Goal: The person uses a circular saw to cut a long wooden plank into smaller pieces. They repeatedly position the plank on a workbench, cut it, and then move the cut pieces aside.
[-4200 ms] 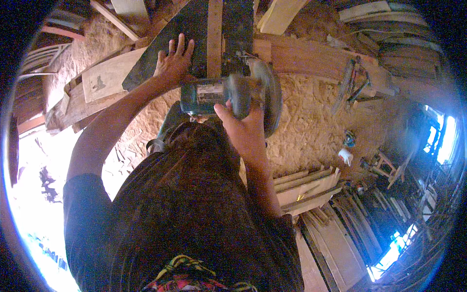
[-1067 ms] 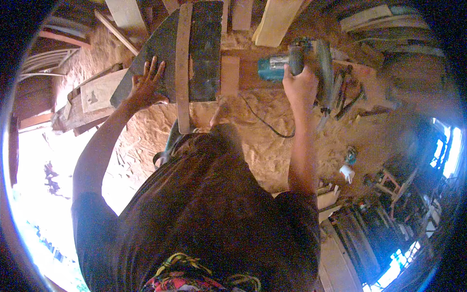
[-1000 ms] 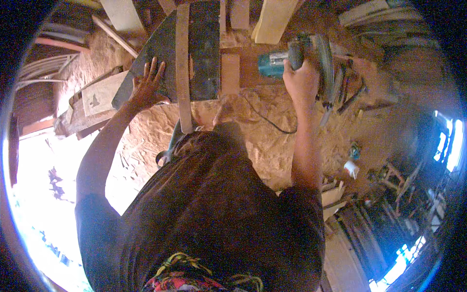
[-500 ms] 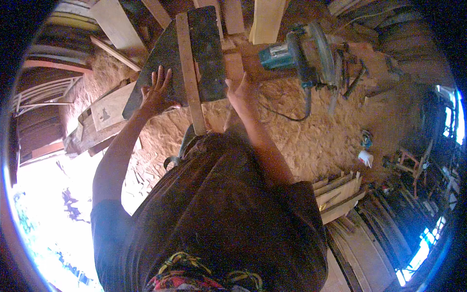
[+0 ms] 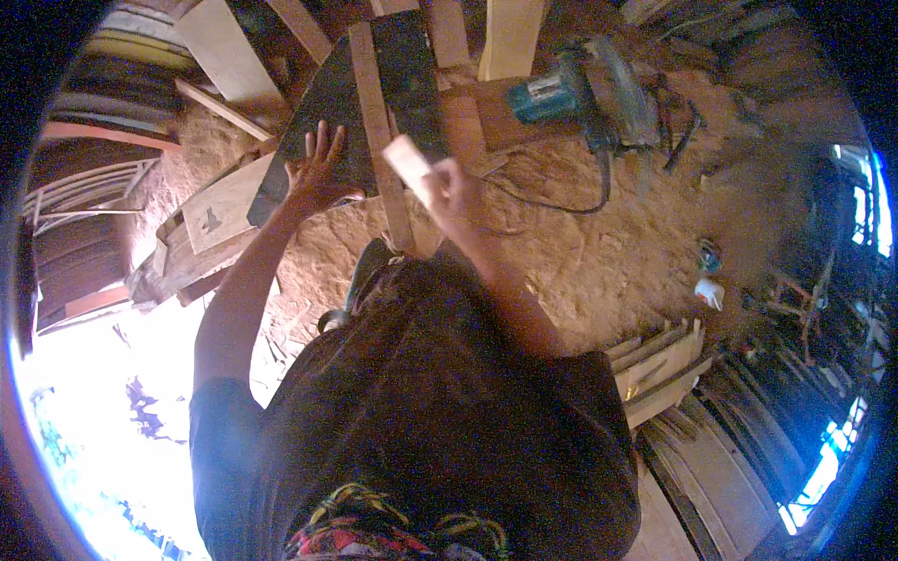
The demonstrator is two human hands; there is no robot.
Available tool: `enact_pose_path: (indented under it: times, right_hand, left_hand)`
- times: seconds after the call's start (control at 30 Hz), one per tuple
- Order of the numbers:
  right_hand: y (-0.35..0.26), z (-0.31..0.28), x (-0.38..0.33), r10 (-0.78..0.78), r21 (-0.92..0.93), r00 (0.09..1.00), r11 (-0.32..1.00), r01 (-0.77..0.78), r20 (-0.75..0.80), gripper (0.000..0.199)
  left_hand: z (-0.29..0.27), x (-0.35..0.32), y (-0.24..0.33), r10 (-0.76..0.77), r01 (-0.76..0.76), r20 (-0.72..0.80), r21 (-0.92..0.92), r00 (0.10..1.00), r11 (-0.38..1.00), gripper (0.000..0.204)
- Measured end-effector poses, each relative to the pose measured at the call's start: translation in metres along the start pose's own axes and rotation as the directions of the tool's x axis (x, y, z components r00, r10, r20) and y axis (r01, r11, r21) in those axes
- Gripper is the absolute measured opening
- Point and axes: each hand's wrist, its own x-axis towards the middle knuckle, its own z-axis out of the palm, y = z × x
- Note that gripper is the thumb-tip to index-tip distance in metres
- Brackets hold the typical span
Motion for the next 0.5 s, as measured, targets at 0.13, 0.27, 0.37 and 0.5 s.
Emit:
enact_pose_path:
  times: [0.13, 0.27, 0.37, 0.5]
  right_hand:
    - [-0.007, -0.013, 0.001, 0.155, 0.139, 0.966, 0.982, -0.127, -0.207, 0.026]
    - [-0.043, 0.031, 0.029, 0.068, 0.367, 0.986, 0.930, -0.007, -0.152, 0.029]
    - [-0.158, 0.083, 0.006, -0.088, 0.235, 0.978, 0.971, 0.041, 0.191, 0.029]
    - [-0.207, 0.175, -0.083, -0.682, 0.647, 0.462, 0.716, 0.263, 0.567, 0.047]
  left_hand:
    - [-0.004, -0.003, 0.002, 0.018, -0.019, -0.033, -0.038, 0.999, 0.999, 0.140]
    - [0.006, -0.009, 0.001, 0.020, -0.024, -0.144, -0.027, 0.989, 0.999, 0.131]
    - [0.029, -0.030, 0.014, -0.037, 0.024, -0.231, -0.059, 0.972, 0.998, 0.098]
    - [0.056, -0.082, 0.054, -0.048, -0.028, -0.309, -0.237, 0.950, 0.971, 0.076]
